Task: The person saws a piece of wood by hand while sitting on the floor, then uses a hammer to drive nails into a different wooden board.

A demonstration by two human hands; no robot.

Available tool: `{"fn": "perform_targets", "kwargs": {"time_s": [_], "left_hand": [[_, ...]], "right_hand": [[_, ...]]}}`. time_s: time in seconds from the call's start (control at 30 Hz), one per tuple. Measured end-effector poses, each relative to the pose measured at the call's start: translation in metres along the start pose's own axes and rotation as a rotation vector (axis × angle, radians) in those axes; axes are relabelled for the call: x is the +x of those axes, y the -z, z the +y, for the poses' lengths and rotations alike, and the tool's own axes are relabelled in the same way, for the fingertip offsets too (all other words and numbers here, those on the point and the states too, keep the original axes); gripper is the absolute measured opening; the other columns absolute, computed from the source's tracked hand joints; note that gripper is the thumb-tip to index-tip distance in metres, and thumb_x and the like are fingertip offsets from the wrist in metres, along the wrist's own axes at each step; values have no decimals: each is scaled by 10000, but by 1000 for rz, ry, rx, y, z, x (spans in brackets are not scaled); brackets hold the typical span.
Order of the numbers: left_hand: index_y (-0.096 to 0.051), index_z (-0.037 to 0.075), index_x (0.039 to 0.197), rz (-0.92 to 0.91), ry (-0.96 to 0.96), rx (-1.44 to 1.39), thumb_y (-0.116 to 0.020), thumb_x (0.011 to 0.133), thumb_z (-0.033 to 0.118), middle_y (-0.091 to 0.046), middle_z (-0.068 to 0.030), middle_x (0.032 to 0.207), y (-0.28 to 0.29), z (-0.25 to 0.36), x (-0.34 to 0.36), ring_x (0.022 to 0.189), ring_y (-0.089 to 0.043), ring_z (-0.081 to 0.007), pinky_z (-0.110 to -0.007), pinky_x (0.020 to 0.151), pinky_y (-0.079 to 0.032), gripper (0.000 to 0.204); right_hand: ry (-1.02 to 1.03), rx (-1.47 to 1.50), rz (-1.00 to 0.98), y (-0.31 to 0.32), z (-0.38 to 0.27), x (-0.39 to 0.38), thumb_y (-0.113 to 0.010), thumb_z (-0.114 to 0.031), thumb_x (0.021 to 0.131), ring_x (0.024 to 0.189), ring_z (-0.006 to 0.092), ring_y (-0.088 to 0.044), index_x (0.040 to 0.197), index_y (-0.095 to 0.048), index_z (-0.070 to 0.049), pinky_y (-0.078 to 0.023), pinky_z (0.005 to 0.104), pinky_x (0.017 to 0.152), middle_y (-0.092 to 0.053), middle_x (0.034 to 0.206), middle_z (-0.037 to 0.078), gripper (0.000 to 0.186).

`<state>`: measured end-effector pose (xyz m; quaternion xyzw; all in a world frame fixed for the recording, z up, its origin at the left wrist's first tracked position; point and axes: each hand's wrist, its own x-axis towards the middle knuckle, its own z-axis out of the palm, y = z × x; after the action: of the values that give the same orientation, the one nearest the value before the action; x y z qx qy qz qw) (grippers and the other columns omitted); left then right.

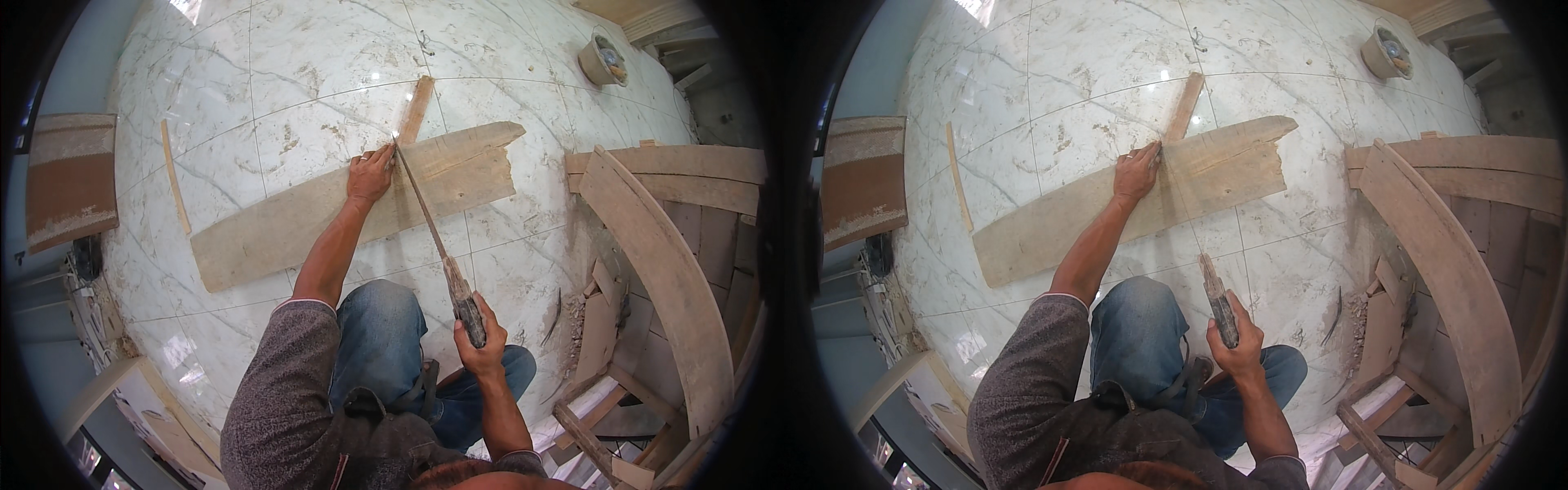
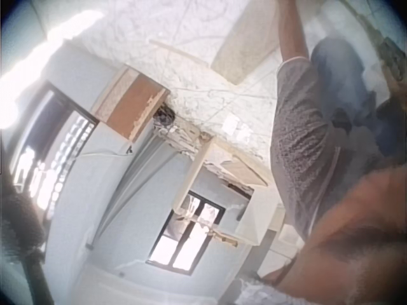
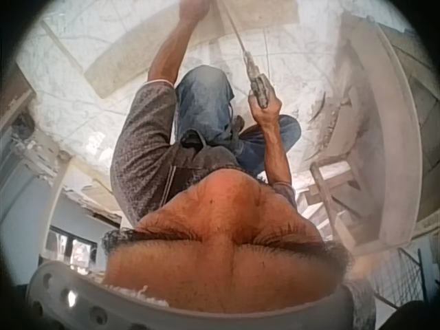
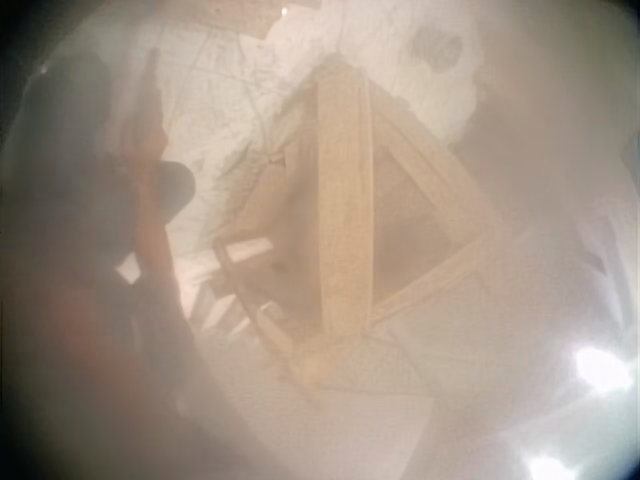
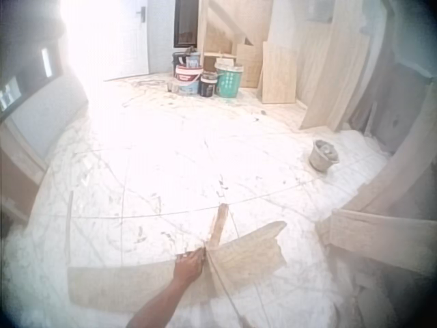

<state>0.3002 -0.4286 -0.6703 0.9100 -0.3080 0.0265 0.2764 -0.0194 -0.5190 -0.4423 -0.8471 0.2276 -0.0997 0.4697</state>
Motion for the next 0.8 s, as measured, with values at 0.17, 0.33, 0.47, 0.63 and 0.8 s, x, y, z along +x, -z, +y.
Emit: {"fn": "perform_targets", "kwargs": {"time_s": [0.17, 0.33, 0.47, 0.63, 0.8], "left_hand": [[-560, 101, 1305, 13, 20, -50, -570, 862, 140, -623, -72, 1269, -5, -4, -2, 1100, -603, -270, -415, 941, -428, 444], [-574, 99, 1285, 48, -3, -26, -547, 827, 125, -620, -43, 1288, -12, -12, -2, 1100, -599, -199, -388, 941, -421, 459], [-573, 100, 1288, 26, -4, -35, -552, 841, 130, -618, -53, 1287, -9, -7, -2, 1109, -595, -220, -399, 947, -420, 449], [-568, 92, 1291, -2, 12, -79, -559, 859, 128, -609, -76, 1292, -6, -7, -2, 1134, -586, -262, -422, 967, -412, 434], [-568, 91, 1289, 7, 7, -84, -563, 858, 133, -608, -80, 1294, -7, -9, -3, 1137, -586, -267, -422, 968, -411, 434]], "right_hand": [[15, 8, -5, -4, 2, -1, -697, -33, 788, 722, 172, -692, 1290, -523, 92, -538, 273, 637, -702, 917, 185, 546], [-1, 4, -22, -5, -1, -1, -696, -29, 784, 745, 199, -704, 1286, -524, 95, -547, 286, 652, -697, 956, 205, 545], [23, -13, -11, -6, 3, -5, -693, -25, 782, 772, 221, -713, 1279, -523, 104, -553, 294, 661, -693, 977, 225, 540], [17, -7, -12, -7, 1, -6, -690, -25, 784, 781, 225, -714, 1278, -520, 112, -554, 294, 665, -693, 981, 229, 540], [12, 5, -15, -8, 1, -6, -689, -27, 786, 743, 204, -706, 1285, -518, 109, -550, 287, 644, -698, 948, 211, 545]]}}
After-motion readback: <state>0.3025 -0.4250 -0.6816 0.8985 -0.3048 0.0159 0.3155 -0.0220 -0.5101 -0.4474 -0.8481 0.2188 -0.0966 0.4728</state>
